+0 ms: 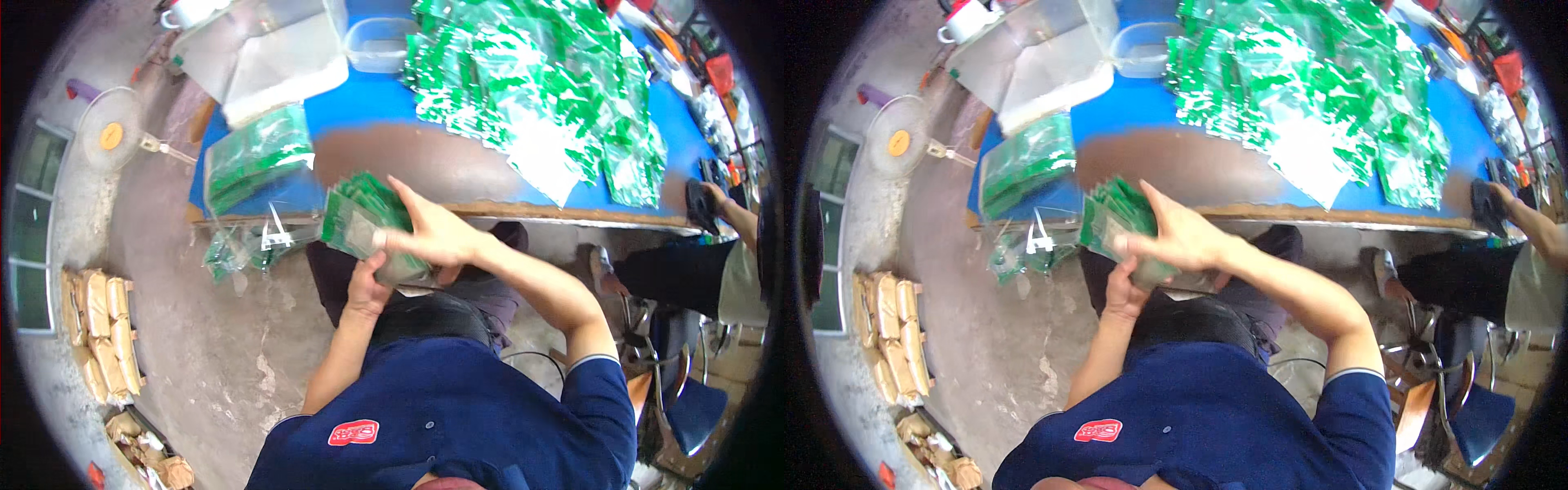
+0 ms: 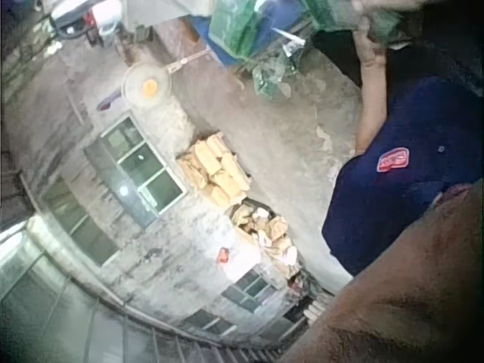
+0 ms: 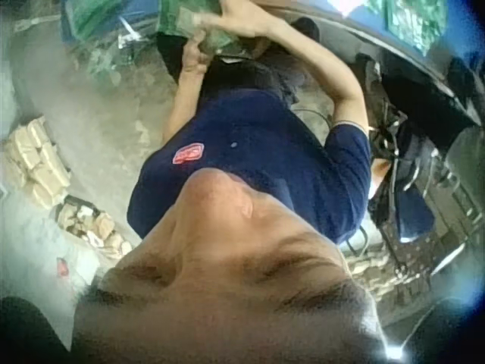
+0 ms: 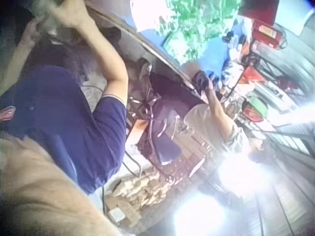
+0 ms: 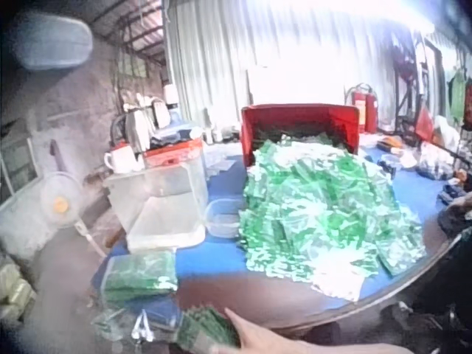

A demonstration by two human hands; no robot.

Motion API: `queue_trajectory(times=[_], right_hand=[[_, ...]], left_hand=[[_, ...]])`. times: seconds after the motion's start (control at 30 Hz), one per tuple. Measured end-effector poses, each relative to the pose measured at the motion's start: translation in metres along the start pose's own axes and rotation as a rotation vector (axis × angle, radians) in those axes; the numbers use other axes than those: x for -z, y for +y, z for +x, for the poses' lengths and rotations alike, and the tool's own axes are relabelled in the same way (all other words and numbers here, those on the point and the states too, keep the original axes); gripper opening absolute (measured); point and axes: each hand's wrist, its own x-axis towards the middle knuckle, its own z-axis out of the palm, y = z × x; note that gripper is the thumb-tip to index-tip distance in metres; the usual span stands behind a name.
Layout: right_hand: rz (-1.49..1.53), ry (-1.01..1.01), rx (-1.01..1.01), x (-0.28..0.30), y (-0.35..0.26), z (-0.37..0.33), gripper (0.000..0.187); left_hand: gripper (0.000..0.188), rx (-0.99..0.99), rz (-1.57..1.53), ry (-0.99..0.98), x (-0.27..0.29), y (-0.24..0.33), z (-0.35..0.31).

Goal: Sorting and packing green plastic bags into larger clear plastic bags.

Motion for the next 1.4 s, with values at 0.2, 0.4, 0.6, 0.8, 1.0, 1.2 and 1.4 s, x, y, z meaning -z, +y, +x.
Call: queue_trajectory(times=[0.2, 0.4, 0.6, 0.8, 1.0, 1.2, 1.4], right_hand=[[-0.087, 0.178, 0.374, 0.069, -0.014, 0.012, 0.117], [-0.08, 0.317, 0.276, 0.07, 0.061, 0.037, 0.107], [-0.049, 0.422, 0.295, 0.047, 0.069, 0.033, 0.106], [-0.047, 0.392, 0.296, 0.049, 0.059, 0.039, 0.097], [-0.016, 0.34, 0.159, 0.054, 0.058, 0.049, 0.094], [-0.276, 0.331, 0.306, 0.049, 0.083, 0.036, 0.105], [-0.381, 0.46, 0.303, 0.044, 0.091, 0.036, 0.083]], left_hand=[[0.063, -0.442, 0.772, -0.171, -0.127, 0.085, 0.024], [0.071, -0.582, 1.143, -0.444, -0.134, 0.106, 0.109], [0.089, -0.55, 0.808, -0.458, -0.145, 0.092, 0.1], [0.097, -0.508, 0.656, -0.5, -0.162, 0.101, 0.079], [0.108, -0.559, 0.919, -0.504, -0.129, 0.098, 0.109], [0.116, -0.716, 1.028, -0.406, -0.126, 0.087, 0.105], [0.049, -0.471, 1.214, -0.458, -0.138, 0.093, 0.095]])
